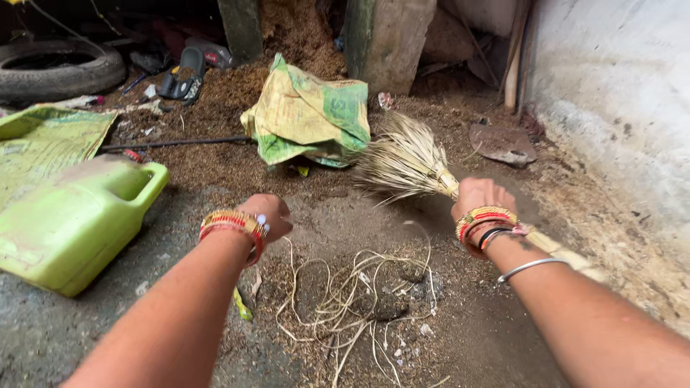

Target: The person uses a short hand broom to sweep husks and debris off a concrete ground, moves a yellow sack, and gathers the sweepings into a pile.

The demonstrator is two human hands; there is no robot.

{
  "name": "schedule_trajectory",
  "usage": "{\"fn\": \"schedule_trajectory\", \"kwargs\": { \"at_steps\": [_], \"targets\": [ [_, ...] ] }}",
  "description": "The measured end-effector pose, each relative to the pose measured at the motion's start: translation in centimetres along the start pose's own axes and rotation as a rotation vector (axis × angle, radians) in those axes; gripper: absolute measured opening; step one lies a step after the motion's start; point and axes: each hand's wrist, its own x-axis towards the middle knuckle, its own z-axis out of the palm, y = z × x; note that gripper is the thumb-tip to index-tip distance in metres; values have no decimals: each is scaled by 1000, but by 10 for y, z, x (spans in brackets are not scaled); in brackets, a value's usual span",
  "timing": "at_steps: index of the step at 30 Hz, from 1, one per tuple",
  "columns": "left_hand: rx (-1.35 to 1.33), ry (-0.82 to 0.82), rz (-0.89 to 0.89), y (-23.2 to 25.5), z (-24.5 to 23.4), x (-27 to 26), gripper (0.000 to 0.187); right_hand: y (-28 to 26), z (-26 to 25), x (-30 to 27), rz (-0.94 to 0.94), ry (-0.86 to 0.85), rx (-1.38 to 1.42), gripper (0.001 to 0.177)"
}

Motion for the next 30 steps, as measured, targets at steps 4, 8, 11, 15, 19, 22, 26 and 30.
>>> {"fn": "schedule_trajectory", "kwargs": {
  "at_steps": [4, 8, 11, 15, 19, 22, 26, 30],
  "targets": [
    [-305, 85, -217, 13, -32, 33, 41, -4, -61, -8, -95, 76, -136, 25],
    [-563, 363, -194, 70, -33, 29, 42, -16, -114, -7, -65, -59, -284, 43],
    [-709, 465, -186, 97, -26, -15, 36, -20, -146, -4, -104, -23, -359, 50],
    [-353, 470, -112, 92, -33, -41, 37, -28, -173, 7, -57, -105, -339, 60],
    [-338, 515, -92, 90, -38, -32, 82, -36, -165, 21, -108, -233, -218, 55],
    [-193, 330, -147, 93, -36, -20, 101, -38, -137, 32, -207, -334, 34, 52],
    [-59, 447, -147, 88, -31, -1, 85, -37, -80, 44, -262, -415, 88, 49],
    [-45, 501, -160, 90, -33, 11, 85, -8, -19, 82, -265, -325, -126, 57]
  ]
}}
